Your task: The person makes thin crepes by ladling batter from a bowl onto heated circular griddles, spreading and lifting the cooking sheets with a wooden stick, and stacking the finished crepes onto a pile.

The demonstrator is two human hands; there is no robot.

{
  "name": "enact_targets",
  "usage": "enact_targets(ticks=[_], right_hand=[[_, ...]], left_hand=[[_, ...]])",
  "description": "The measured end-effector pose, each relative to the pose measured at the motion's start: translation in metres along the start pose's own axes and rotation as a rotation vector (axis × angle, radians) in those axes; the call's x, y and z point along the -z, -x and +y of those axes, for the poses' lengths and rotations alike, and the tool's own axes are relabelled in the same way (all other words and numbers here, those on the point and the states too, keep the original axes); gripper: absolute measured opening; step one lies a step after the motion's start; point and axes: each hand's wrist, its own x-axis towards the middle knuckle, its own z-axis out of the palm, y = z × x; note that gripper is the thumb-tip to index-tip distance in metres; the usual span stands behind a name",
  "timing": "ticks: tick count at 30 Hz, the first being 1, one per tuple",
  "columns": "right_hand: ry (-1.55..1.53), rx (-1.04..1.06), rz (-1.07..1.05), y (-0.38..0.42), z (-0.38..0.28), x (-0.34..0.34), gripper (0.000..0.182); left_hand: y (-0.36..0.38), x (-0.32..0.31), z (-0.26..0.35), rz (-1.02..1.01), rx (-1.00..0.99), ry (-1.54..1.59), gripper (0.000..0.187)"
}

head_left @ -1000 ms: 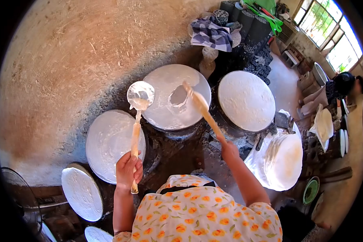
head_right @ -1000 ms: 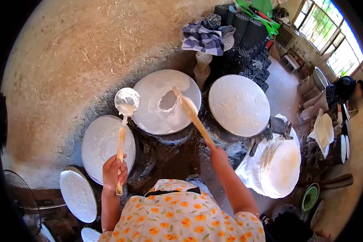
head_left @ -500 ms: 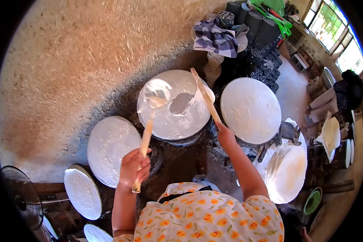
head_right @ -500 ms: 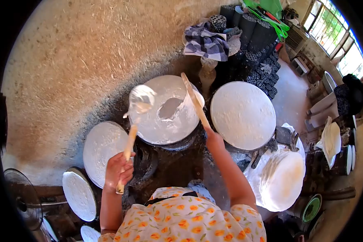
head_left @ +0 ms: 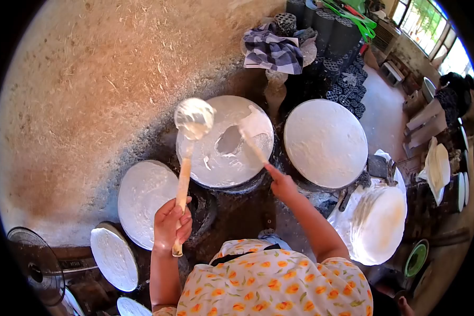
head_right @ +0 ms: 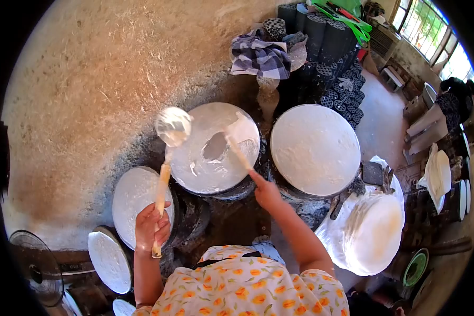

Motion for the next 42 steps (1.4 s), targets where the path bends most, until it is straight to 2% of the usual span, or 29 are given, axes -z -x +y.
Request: enact_targets(ticks=[1, 2, 3, 5, 6, 7, 9, 10, 11, 13, 15, 16, 18, 19, 21, 23, 25, 26, 27, 29, 31, 33, 35, 38, 39, 40, 41, 42], right_hand=[[0.028, -0.016, -0.059, 0.002, -0.01, 0.002, 0.064], [-0.016, 0.14, 0.039, 0.004, -0.006, 0.002, 0.064], [-0.016, 0.138, 0.046, 0.003, 0.002, 0.006, 0.064], [-0.018, 0.117, 0.247, 0.001, 0.019, 0.016, 0.066], [0.044, -0.006, 0.229, 0.005, 0.012, 0.023, 0.067], [0.045, -0.008, 0.229, 0.009, 0.012, 0.019, 0.067], [-0.011, -0.128, 0.075, 0.018, 0.005, 0.005, 0.067], [-0.045, 0.122, 0.188, 0.024, -0.003, -0.005, 0.065], [-0.044, 0.122, 0.188, 0.026, -0.005, -0.004, 0.065], [0.0, 0.093, 0.107, 0.029, -0.005, 0.004, 0.064], [-0.038, 0.019, 0.143, 0.024, 0.01, 0.011, 0.062], [0.018, -0.043, 0.174, 0.022, 0.009, 0.015, 0.062], [-0.01, -0.258, 0.055, 0.027, -0.009, 0.02, 0.062], [-0.005, -0.255, 0.054, 0.029, -0.011, 0.007, 0.062], [-0.118, -0.073, 0.004, 0.042, -0.012, -0.022, 0.063], [-0.054, -0.117, -0.056, 0.045, -0.016, -0.023, 0.064], [0.002, -0.017, -0.086, 0.043, -0.021, -0.009, 0.064], [0.047, -0.007, 0.005, 0.04, -0.002, -0.008, 0.063], [0.051, -0.002, 0.001, 0.039, -0.007, -0.004, 0.063], [0.088, -0.251, -0.015, 0.037, -0.02, 0.002, 0.063], [-0.143, -0.401, -0.163, 0.046, -0.016, -0.02, 0.063], [0.036, 0.047, -0.113, 0.054, -0.02, -0.04, 0.068], [0.052, 0.018, -0.122, 0.039, -0.017, -0.028, 0.067], [0.073, 0.135, 0.144, -0.009, 0.01, 0.006, 0.064], [0.06, 0.1, 0.188, -0.023, 0.01, 0.017, 0.064], [0.035, 0.016, 0.117, -0.033, 0.001, 0.025, 0.064], [0.009, -0.068, 0.046, -0.038, -0.006, 0.031, 0.064], [-0.055, -0.024, 0.007, -0.046, 0.015, 0.019, 0.063]], left_hand=[[-0.002, -0.001, -0.003, -0.006, 0.0, -0.004, 0.03], [-0.003, -0.001, -0.005, -0.003, 0.018, -0.006, 0.029], [-0.003, 0.0, -0.007, -0.001, 0.036, -0.008, 0.028], [-0.001, 0.004, -0.01, -0.007, 0.028, -0.03, 0.028], [0.0, 0.005, -0.011, -0.014, 0.029, -0.017, 0.028], [0.002, 0.007, -0.011, -0.021, 0.029, -0.005, 0.028], [-0.001, 0.008, -0.016, -0.011, 0.032, -0.005, 0.029], [-0.001, 0.009, -0.019, 0.002, 0.04, -0.009, 0.03], [-0.001, 0.01, -0.02, 0.002, 0.039, -0.008, 0.03], [-0.001, 0.012, -0.022, -0.001, 0.051, -0.026, 0.029], [0.004, 0.016, -0.022, 0.001, 0.05, -0.021, 0.03], [0.007, 0.018, -0.022, 0.005, 0.05, -0.019, 0.03], [0.009, 0.021, -0.024, 0.004, 0.044, -0.011, 0.029], [0.01, 0.021, -0.025, -0.001, 0.04, -0.007, 0.029], [0.008, 0.02, -0.029, 0.012, 0.038, -0.005, 0.028], [0.007, 0.019, -0.03, 0.023, 0.034, -0.004, 0.027], [0.009, 0.019, -0.03, 0.046, 0.031, -0.04, 0.026], [0.011, 0.02, -0.029, 0.048, 0.027, -0.036, 0.026], [0.015, 0.021, -0.027, 0.055, 0.034, -0.056, 0.025], [0.019, 0.022, -0.029, 0.07, 0.039, -0.071, 0.024], [0.017, 0.023, -0.034, 0.088, 0.007, -0.129, 0.026], [0.016, 0.025, -0.037, 0.098, 0.006, -0.134, 0.025], [0.016, 0.027, -0.039, 0.106, 0.005, -0.143, 0.024], [0.019, 0.027, -0.038, 0.103, 0.016, -0.214, 0.023], [0.019, 0.021, -0.036, 0.136, 0.009, -0.239, 0.013], [0.019, 0.018, -0.035, 0.17, 0.004, -0.266, 0.023], [0.019, 0.018, -0.035, 0.175, 0.0, -0.269, 0.023], [0.017, 0.018, -0.036, 0.184, 0.001, -0.262, 0.023]])
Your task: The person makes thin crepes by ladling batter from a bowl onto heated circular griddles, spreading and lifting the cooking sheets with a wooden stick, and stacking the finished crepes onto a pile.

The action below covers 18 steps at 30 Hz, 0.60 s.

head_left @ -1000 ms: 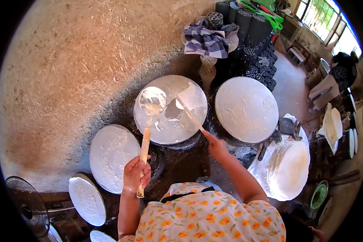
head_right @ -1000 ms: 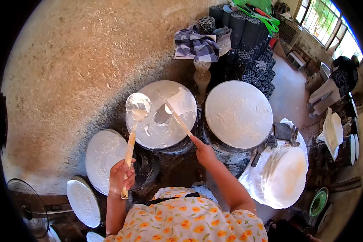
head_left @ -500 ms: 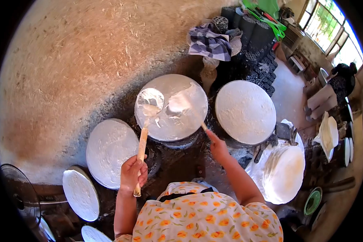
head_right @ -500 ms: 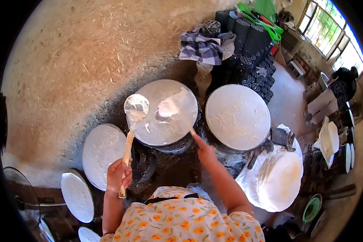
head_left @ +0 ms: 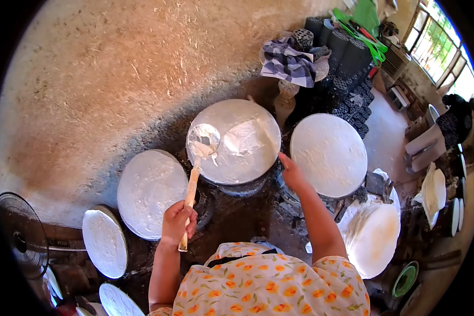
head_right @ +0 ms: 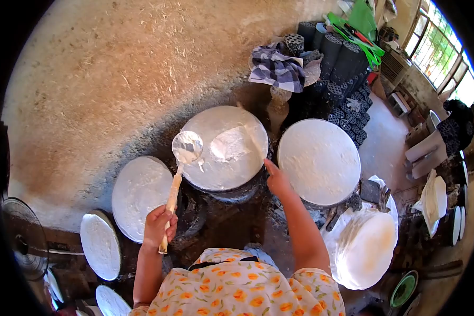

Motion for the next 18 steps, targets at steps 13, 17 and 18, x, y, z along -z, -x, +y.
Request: enact_targets(ticks=[13, 17, 18], right_hand=[[-0.129, -0.091, -0.041, 0.087, 0.006, 0.001, 0.06], [0.006, -0.038, -0.267, 0.121, -0.019, -0.007, 0.062], [0.033, -0.109, -0.333, 0.123, -0.028, 0.0, 0.063]], left_hand=[[-0.028, 0.005, -0.009, 0.074, 0.05, -0.174, 0.02], [-0.038, 0.002, -0.009, 0.102, 0.053, -0.19, 0.018], [-0.041, 0.002, -0.011, 0.12, 0.03, -0.227, 0.017]])
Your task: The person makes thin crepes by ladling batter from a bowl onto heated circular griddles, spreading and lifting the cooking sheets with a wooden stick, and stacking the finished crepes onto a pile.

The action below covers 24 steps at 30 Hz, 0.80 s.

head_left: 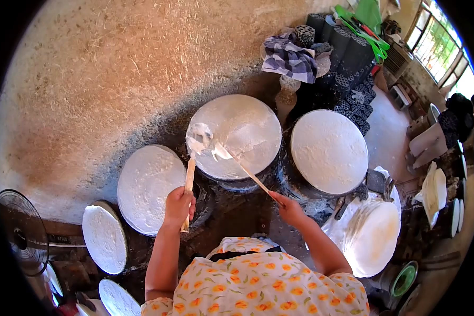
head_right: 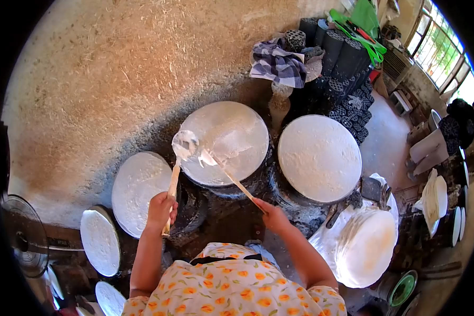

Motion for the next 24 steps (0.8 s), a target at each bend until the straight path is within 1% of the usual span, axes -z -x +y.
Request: enact_targets(ticks=[1, 3, 4, 5, 6, 7, 8, 9, 11, 12, 13, 15, 17, 18, 20, 21, 23, 24], right_hand=[[0.002, -0.004, -0.001, -0.001, 0.007, 0.0, 0.063], [-0.158, 0.101, 0.183, -0.002, 0.021, -0.003, 0.065], [-0.28, 0.032, 0.224, -0.004, 0.014, -0.002, 0.065], [-0.274, 0.034, 0.22, -0.009, 0.02, -0.011, 0.065], [-0.281, 0.135, 0.222, -0.016, 0.034, -0.027, 0.065], [-0.29, 0.237, 0.225, -0.016, 0.031, -0.038, 0.065], [-0.364, 0.198, 0.128, -0.009, 0.028, -0.052, 0.066], [-0.363, 0.198, 0.125, -0.007, 0.023, -0.068, 0.066], [-0.597, 0.081, -0.079, -0.004, 0.018, -0.092, 0.068], [-0.591, 0.08, -0.083, -0.003, 0.011, -0.094, 0.068], [-0.624, 0.092, -0.094, 0.0, -0.001, -0.091, 0.068], [-0.658, 0.103, -0.105, 0.008, -0.028, -0.075, 0.068], [-0.37, 0.103, 0.002, 0.019, -0.061, -0.045, 0.062], [-0.365, 0.107, -0.004, 0.026, -0.081, -0.03, 0.062], [0.068, 0.397, 0.153, 0.038, -0.111, -0.011, 0.059], [0.075, 0.4, 0.142, 0.035, -0.11, -0.012, 0.059], [0.177, 0.576, 0.374, 0.019, -0.096, -0.019, 0.057], [0.143, 0.626, 0.467, 0.003, -0.083, -0.024, 0.06]], left_hand=[[-0.003, 0.0, -0.002, 0.021, -0.02, -0.034, 0.016], [-0.008, -0.004, -0.005, 0.046, -0.007, -0.07, 0.016], [-0.008, -0.006, -0.006, 0.076, -0.003, -0.107, 0.015], [-0.006, -0.008, -0.008, 0.078, -0.002, -0.101, 0.015], [-0.003, -0.01, -0.009, 0.067, 0.034, -0.101, 0.014], [0.001, -0.012, -0.011, 0.056, 0.069, -0.104, 0.013], [0.007, -0.013, -0.013, -0.016, 0.101, -0.041, 0.014], [0.014, -0.015, -0.014, -0.013, 0.103, -0.04, 0.014], [0.025, -0.02, -0.016, -0.136, 0.226, 0.181, 0.013], [0.028, -0.016, -0.014, -0.133, 0.282, 0.291, 0.011], [0.036, -0.01, -0.008, -0.132, 0.282, 0.296, 0.011], [0.057, 0.006, 0.012, -0.074, 0.225, 0.498, 0.017], [0.081, 0.034, 0.015, -0.168, 0.171, 0.642, 0.024], [0.092, 0.043, 0.014, -0.154, 0.123, 0.627, 0.027], [0.104, 0.04, 0.015, -0.103, 0.118, 0.632, 0.027], [0.109, 0.036, 0.013, -0.056, 0.116, 0.641, 0.028], [0.1, 0.036, 0.01, -0.054, 0.094, 0.639, 0.029], [0.092, 0.042, 0.007, -0.191, 0.118, 0.757, 0.03]])
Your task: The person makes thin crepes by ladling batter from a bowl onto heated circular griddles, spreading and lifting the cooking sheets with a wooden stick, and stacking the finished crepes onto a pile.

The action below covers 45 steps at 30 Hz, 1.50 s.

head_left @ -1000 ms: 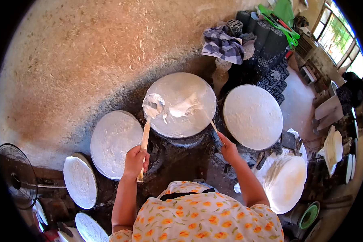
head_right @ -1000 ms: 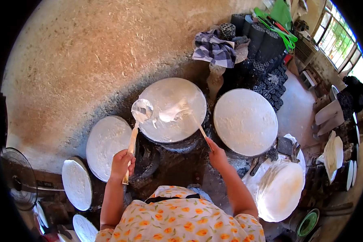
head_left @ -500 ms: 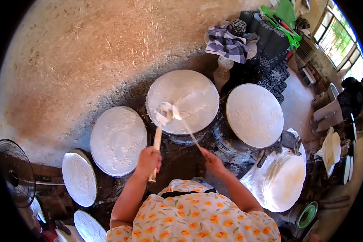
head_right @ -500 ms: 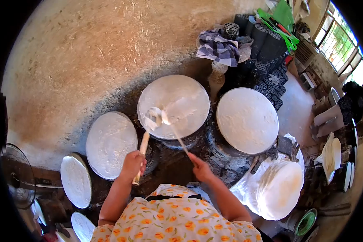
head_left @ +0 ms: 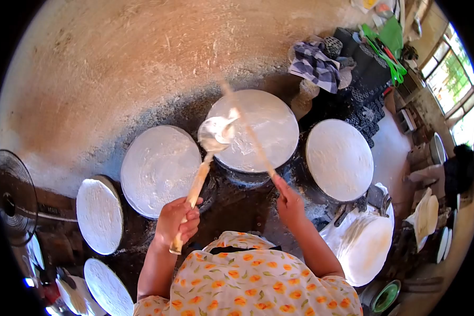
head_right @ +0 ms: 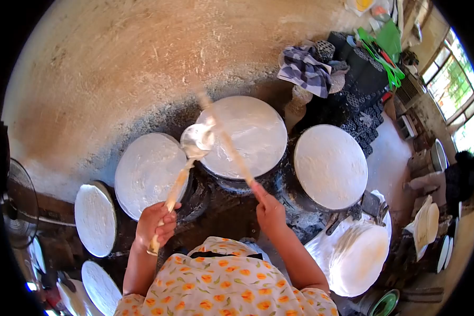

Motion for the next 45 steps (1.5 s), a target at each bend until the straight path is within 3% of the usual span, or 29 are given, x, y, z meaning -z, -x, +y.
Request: enact_targets(ticks=[1, 2, 3, 7, 9, 11, 12, 15, 16, 17, 19, 21, 22, 23, 25, 29, 30, 32, 34, 38, 39, 41, 43, 44, 45], right_hand=[[0.001, 0.01, -0.012, -0.001, 0.009, -0.003, 0.06], [-0.067, -0.175, -0.036, -0.001, 0.015, -0.003, 0.061], [-0.133, -0.361, -0.056, -0.001, 0.026, -0.004, 0.063], [-0.103, -0.486, -0.155, 0.017, 0.063, -0.018, 0.067], [-0.028, -0.438, -0.161, 0.023, 0.065, -0.029, 0.067], [0.293, -0.428, -0.407, 0.028, 0.057, -0.031, 0.066], [0.279, -0.334, -0.371, 0.043, 0.068, -0.038, 0.065], [0.365, -0.331, -0.433, 0.065, 0.062, -0.03, 0.064], [0.234, -0.35, -0.451, 0.066, 0.058, -0.021, 0.064], [0.237, -0.36, -0.453, 0.068, 0.059, -0.015, 0.064], [0.015, -0.315, -0.257, 0.071, 0.063, -0.004, 0.065], [-0.007, -0.494, -0.267, 0.068, 0.073, 0.001, 0.066], [0.036, -0.383, -0.137, 0.07, 0.088, -0.007, 0.068], [0.045, -0.443, -0.166, 0.079, 0.091, -0.009, 0.07], [0.067, -0.563, -0.226, 0.092, 0.091, -0.013, 0.073], [0.286, -0.307, -0.34, 0.106, 0.056, -0.014, 0.072], [-0.021, -0.287, -0.289, 0.104, 0.053, -0.015, 0.069], [-0.326, -0.26, -0.235, 0.101, 0.042, -0.007, 0.065], [-0.743, -1.073, -0.539, 0.073, -0.002, 0.027, 0.059], [-0.87, -1.034, -0.517, 0.058, -0.029, 0.018, 0.057], [-0.562, -0.684, -0.417, 0.057, -0.028, 0.006, 0.06], [-0.251, -0.331, -0.315, 0.059, -0.011, -0.012, 0.063], [0.28, -0.113, -0.08, 0.062, 0.014, -0.015, 0.064], [0.289, -0.113, -0.08, 0.063, 0.016, -0.011, 0.064], [0.182, -0.315, -0.024, 0.059, 0.014, -0.008, 0.063]], left_hand=[[-0.004, 0.006, 0.003, -0.129, 0.062, 0.111, 0.032], [-0.004, 0.009, 0.005, -0.264, 0.08, 0.261, 0.034], [-0.001, 0.009, 0.004, -0.264, 0.073, 0.267, 0.034], [0.007, 0.006, 0.004, -0.21, -0.087, 0.178, 0.031], [-0.002, 0.007, 0.003, -0.059, -0.014, 0.026, 0.027], [-0.015, 0.011, -0.003, -0.031, 0.047, 0.023, 0.028], [-0.02, 0.011, -0.004, -0.009, 0.104, 0.019, 0.029], [-0.015, -0.002, 0.004, -0.004, 0.085, -0.106, 0.02], [-0.007, -0.009, 0.002, 0.005, -0.073, -0.337, 0.02], [-0.002, -0.008, 0.001, 0.001, -0.063, -0.337, 0.02], [0.005, -0.006, 0.003, -0.008, -0.141, -0.464, 0.022], [0.005, -0.009, 0.005, -0.026, -0.107, -0.43, 0.023], [0.003, -0.007, 0.004, -0.029, -0.012, -0.304, 0.025], [0.0, -0.004, 0.003, -0.03, 0.083, -0.179, 0.028], [-0.008, 0.003, -0.006, -0.024, 0.085, -0.155, 0.028], [-0.012, 0.012, -0.009, 0.047, 0.062, -0.105, 0.028], [-0.012, 0.014, -0.009, 0.07, 0.04, -0.13, 0.026], [-0.013, 0.02, -0.009, 0.096, 0.035, -0.156, 0.024], [-0.013, 0.022, -0.008, 0.123, 0.028, -0.18, 0.023], [-0.015, 0.021, -0.01, 0.088, 0.185, -0.159, 0.021], [-0.015, 0.024, -0.011, 0.027, 0.265, -0.112, 0.02], [-0.01, 0.032, -0.004, -0.049, 0.32, -0.064, 0.024], [0.003, 0.039, 0.009, -0.242, 0.387, 0.24, 0.031], [0.009, 0.048, 0.014, -0.312, 0.326, 0.232, 0.036], [0.018, 0.049, 0.017, -0.319, 0.328, 0.235, 0.036]])
